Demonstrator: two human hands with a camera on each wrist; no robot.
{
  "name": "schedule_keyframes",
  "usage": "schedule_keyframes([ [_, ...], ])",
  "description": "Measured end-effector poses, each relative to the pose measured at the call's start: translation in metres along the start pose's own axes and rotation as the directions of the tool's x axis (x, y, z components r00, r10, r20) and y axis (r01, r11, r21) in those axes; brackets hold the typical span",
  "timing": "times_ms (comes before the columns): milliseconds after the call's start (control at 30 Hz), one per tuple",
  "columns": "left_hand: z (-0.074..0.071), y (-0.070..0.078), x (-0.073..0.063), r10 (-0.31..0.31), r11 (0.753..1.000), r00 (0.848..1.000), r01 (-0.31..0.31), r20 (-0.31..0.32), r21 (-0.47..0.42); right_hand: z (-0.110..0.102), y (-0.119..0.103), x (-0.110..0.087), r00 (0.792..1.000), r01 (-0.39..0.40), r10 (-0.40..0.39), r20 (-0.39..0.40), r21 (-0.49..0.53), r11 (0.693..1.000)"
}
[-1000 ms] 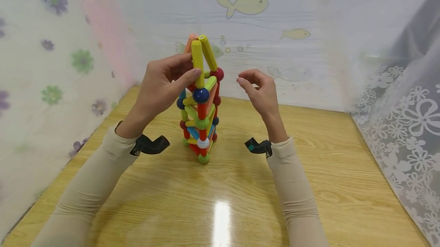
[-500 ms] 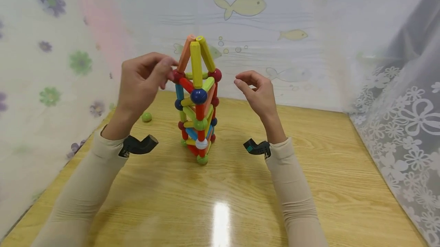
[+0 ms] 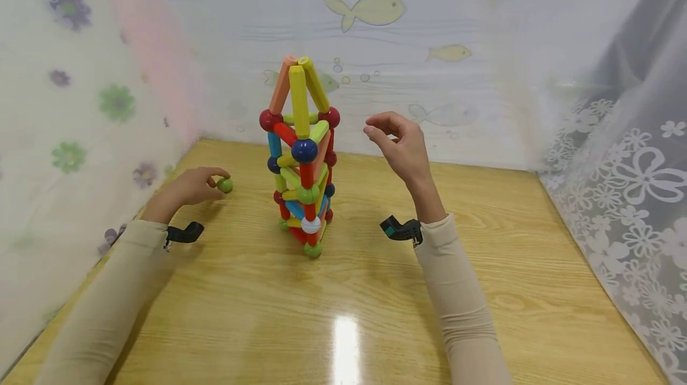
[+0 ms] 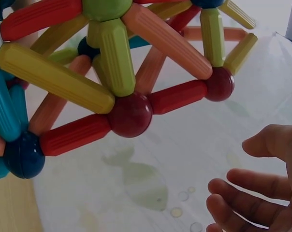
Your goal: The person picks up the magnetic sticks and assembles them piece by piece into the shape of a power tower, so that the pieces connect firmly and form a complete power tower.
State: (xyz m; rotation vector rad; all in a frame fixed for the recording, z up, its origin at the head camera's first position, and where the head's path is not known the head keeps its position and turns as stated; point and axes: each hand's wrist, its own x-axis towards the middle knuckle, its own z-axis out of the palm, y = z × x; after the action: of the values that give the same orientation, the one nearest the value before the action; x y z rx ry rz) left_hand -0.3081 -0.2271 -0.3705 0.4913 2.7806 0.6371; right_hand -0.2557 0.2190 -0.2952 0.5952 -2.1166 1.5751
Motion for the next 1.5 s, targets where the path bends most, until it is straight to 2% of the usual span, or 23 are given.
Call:
schedule_keyframes([
  [133,0.006,-0.007,0.005,0.003,0.998,0.999,-0.005,-0.036,-0.062,-0.002,0.001,-0.002,1.000,-0.017,0.017,0.004,-0.003,1.000],
  [300,0.006,-0.006,0.007,0.019,0.998,0.999,-0.021,-0.046,-0.058,-0.002,0.002,-0.002,0.999,-0.025,0.025,0.021,-0.001,1.000],
  [400,0.002,-0.001,0.006,0.040,0.997,0.994,-0.046,-0.103,-0.057,0.001,0.007,-0.003,0.999,-0.031,0.031,0.041,0.005,0.999],
  [467,-0.006,0.005,0.006,0.067,0.993,0.981,-0.083,-0.181,-0.081,0.005,0.014,-0.004,0.996,-0.028,0.028,0.084,-0.004,1.000],
  [533,-0.016,0.017,0.005,0.104,0.985,0.951,-0.140,-0.292,-0.104,0.011,0.022,-0.005,0.986,-0.023,0.024,0.163,-0.009,1.000],
  [600,-0.029,0.033,0.004,0.144,0.967,0.902,-0.216,-0.407,-0.138,0.019,0.030,-0.005,0.964,-0.021,0.018,0.265,0.009,1.000],
  [667,-0.041,0.055,0.001,0.180,0.937,0.835,-0.307,-0.520,-0.168,0.026,0.036,-0.006,0.929,-0.035,0.017,0.369,0.042,0.998],
  [733,-0.052,0.080,-0.005,0.218,0.886,0.761,-0.417,-0.611,-0.203,0.033,0.041,-0.008,0.896,-0.069,0.025,0.444,0.084,0.994],
  [800,-0.062,0.109,-0.012,0.260,0.807,0.696,-0.538,-0.669,-0.245,0.037,0.044,-0.011,0.872,-0.098,0.038,0.489,0.098,0.990],
  [900,-0.072,0.151,-0.023,0.340,0.649,0.605,-0.705,-0.720,-0.286,0.041,0.046,-0.014,0.856,-0.120,0.058,0.514,0.088,0.989],
  [967,-0.077,0.176,-0.027,0.402,0.542,0.527,-0.796,-0.748,-0.270,0.043,0.046,-0.015,0.854,-0.119,0.062,0.516,0.078,0.990],
  [1000,-0.078,0.187,-0.029,0.429,0.497,0.487,-0.830,-0.761,-0.251,0.044,0.046,-0.015,0.855,-0.116,0.062,0.515,0.073,0.991],
  [1033,-0.080,0.196,-0.030,0.451,0.460,0.449,-0.858,-0.771,-0.230,0.045,0.047,-0.015,0.855,-0.114,0.062,0.515,0.071,0.991],
  [1067,-0.081,0.204,-0.030,0.468,0.428,0.418,-0.878,-0.779,-0.214,0.046,0.047,-0.015,0.855,-0.111,0.060,0.515,0.067,0.992],
  [1100,-0.083,0.212,-0.030,0.481,0.403,0.391,-0.894,-0.785,-0.197,0.047,0.047,-0.015,0.855,-0.110,0.061,0.515,0.066,0.992],
  [1133,-0.084,0.218,-0.029,0.489,0.391,0.374,-0.902,-0.788,-0.185,0.048,0.047,-0.015,0.855,-0.110,0.061,0.515,0.065,0.992],
  [1167,-0.085,0.223,-0.029,0.490,0.389,0.368,-0.904,-0.790,-0.180,0.049,0.048,-0.016,0.854,-0.112,0.062,0.516,0.066,0.991],
  [1200,-0.086,0.227,-0.029,0.488,0.399,0.374,-0.899,-0.788,-0.180,0.049,0.048,-0.016,0.855,-0.115,0.064,0.515,0.068,0.991],
  [1267,-0.089,0.234,-0.028,0.480,0.434,0.399,-0.882,-0.781,-0.184,0.050,0.048,-0.016,0.856,-0.116,0.063,0.514,0.073,0.991],
  [1333,-0.090,0.238,-0.027,0.470,0.474,0.434,-0.858,-0.768,-0.195,0.050,0.048,-0.017,0.857,-0.115,0.062,0.511,0.073,0.991],
  [1400,-0.092,0.239,-0.025,0.463,0.497,0.468,-0.840,-0.753,-0.217,0.050,0.048,-0.017,0.859,-0.110,0.058,0.509,0.071,0.991],
  [1500,-0.092,0.240,-0.023,0.476,0.494,0.498,-0.833,-0.725,-0.248,0.050,0.048,-0.017,0.859,-0.106,0.058,0.509,0.067,0.992],
])
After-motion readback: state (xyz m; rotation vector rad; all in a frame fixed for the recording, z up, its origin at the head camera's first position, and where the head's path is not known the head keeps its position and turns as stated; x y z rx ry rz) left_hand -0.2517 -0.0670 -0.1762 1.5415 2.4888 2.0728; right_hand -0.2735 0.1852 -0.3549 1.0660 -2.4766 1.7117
